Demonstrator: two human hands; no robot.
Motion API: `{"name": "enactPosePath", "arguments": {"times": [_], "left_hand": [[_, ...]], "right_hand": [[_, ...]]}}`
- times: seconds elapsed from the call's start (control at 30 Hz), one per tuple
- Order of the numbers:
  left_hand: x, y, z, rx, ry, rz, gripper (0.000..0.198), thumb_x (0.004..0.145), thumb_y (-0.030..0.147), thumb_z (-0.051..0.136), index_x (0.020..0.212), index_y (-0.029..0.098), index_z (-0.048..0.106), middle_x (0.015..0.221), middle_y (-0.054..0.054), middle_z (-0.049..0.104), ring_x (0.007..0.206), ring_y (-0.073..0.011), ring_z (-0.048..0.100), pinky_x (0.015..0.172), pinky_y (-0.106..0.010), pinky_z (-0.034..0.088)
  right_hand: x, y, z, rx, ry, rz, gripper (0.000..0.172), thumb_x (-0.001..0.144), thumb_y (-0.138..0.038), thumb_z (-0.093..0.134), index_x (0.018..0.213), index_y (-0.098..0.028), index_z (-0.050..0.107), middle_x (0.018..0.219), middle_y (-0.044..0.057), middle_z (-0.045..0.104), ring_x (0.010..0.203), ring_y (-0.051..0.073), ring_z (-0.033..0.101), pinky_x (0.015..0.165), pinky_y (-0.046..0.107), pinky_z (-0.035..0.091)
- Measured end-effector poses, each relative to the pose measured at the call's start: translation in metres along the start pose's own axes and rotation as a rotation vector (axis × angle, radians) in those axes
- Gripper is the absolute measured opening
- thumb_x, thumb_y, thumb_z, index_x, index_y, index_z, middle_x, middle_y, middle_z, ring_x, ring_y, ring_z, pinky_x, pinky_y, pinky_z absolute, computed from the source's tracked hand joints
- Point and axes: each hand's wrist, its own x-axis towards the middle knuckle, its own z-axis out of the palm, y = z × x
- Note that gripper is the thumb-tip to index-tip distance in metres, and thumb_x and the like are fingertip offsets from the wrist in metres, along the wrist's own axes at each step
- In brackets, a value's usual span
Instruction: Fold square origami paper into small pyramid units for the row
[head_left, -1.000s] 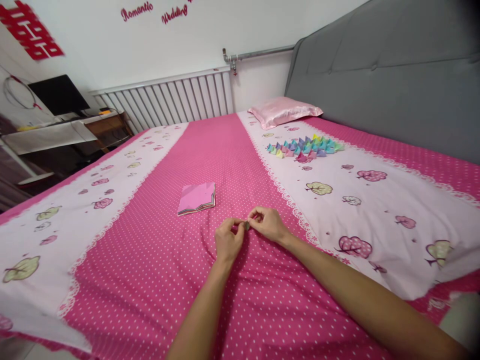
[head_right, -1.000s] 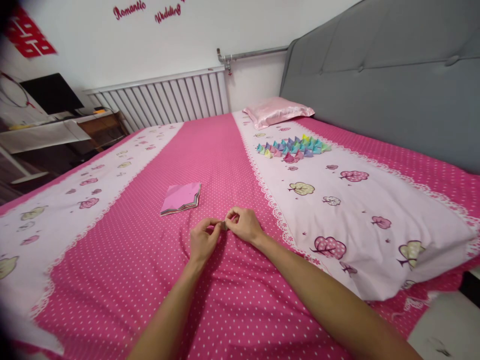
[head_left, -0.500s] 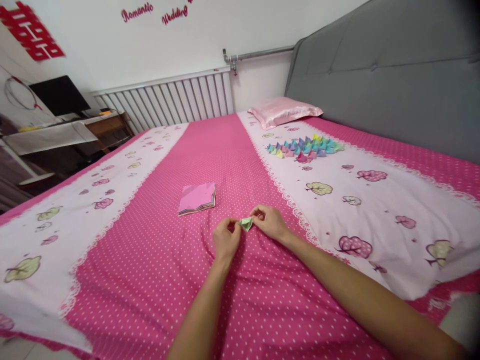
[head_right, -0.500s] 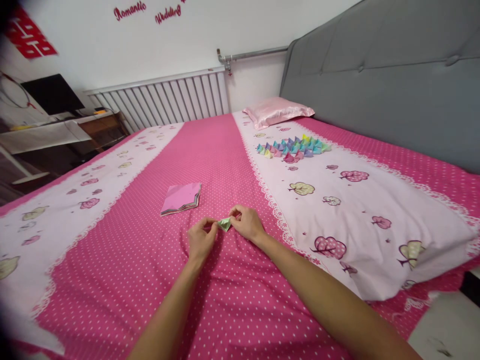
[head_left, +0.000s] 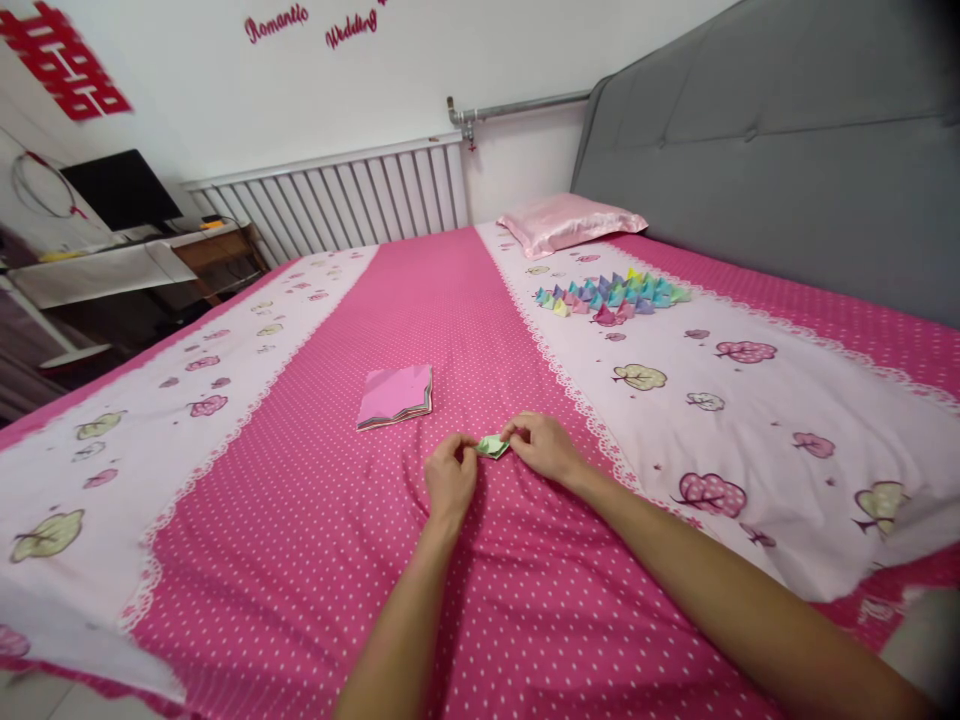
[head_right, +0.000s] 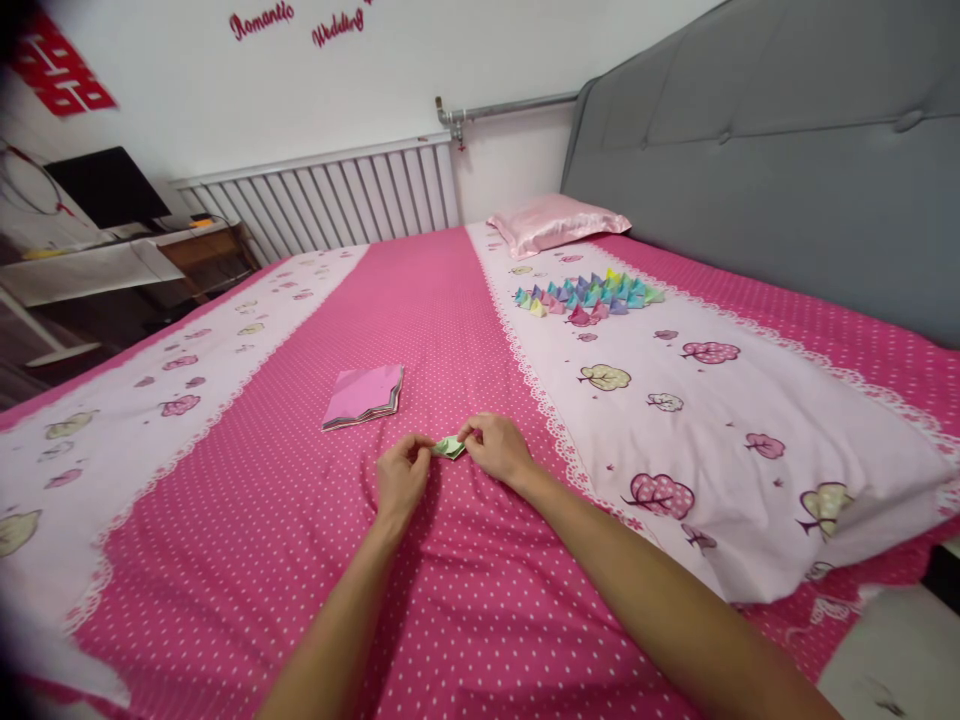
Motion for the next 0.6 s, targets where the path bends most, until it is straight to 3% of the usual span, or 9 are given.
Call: {"name": "enactPosePath", "arguments": {"times": [0.17, 0.37, 0.6], "left_hand": [[-0.001, 0.004, -0.002, 0.099, -0.058, 0.073, 0.023, 0.074, 0.013, 0.041, 0.074, 0.019, 0.063, 0.079, -0.003, 0.065, 0.075, -0.0164, 0.058, 0.072, -0.029, 0.042], [-0.005, 0.011, -0.003, 0.191, -0.134, 0.188, 0.021, 0.073, 0.010, 0.042, 0.080, 0.019, 0.060, 0.087, -0.005, 0.058, 0.081, -0.0160, 0.055, 0.072, -0.027, 0.042], [-0.006, 0.011, 0.003, 0.236, -0.133, 0.243, 0.013, 0.076, 0.027, 0.050, 0.080, 0.017, 0.058, 0.085, -0.005, 0.054, 0.079, -0.0163, 0.053, 0.070, -0.027, 0.041]], "right_hand": [[-0.001, -0.001, -0.002, -0.082, -0.055, -0.027, 0.023, 0.075, -0.013, 0.044, 0.076, -0.019, 0.066, 0.077, 0.002, 0.065, 0.069, 0.013, 0.056, 0.064, 0.022, 0.040], [-0.001, -0.002, -0.002, -0.109, -0.076, -0.028, 0.021, 0.076, -0.014, 0.044, 0.076, -0.019, 0.065, 0.077, 0.002, 0.065, 0.068, 0.013, 0.055, 0.062, 0.022, 0.038], [-0.001, 0.000, 0.000, -0.129, -0.074, -0.038, 0.018, 0.075, -0.016, 0.045, 0.079, -0.019, 0.063, 0.075, 0.001, 0.064, 0.065, 0.013, 0.055, 0.059, 0.021, 0.036]]}}
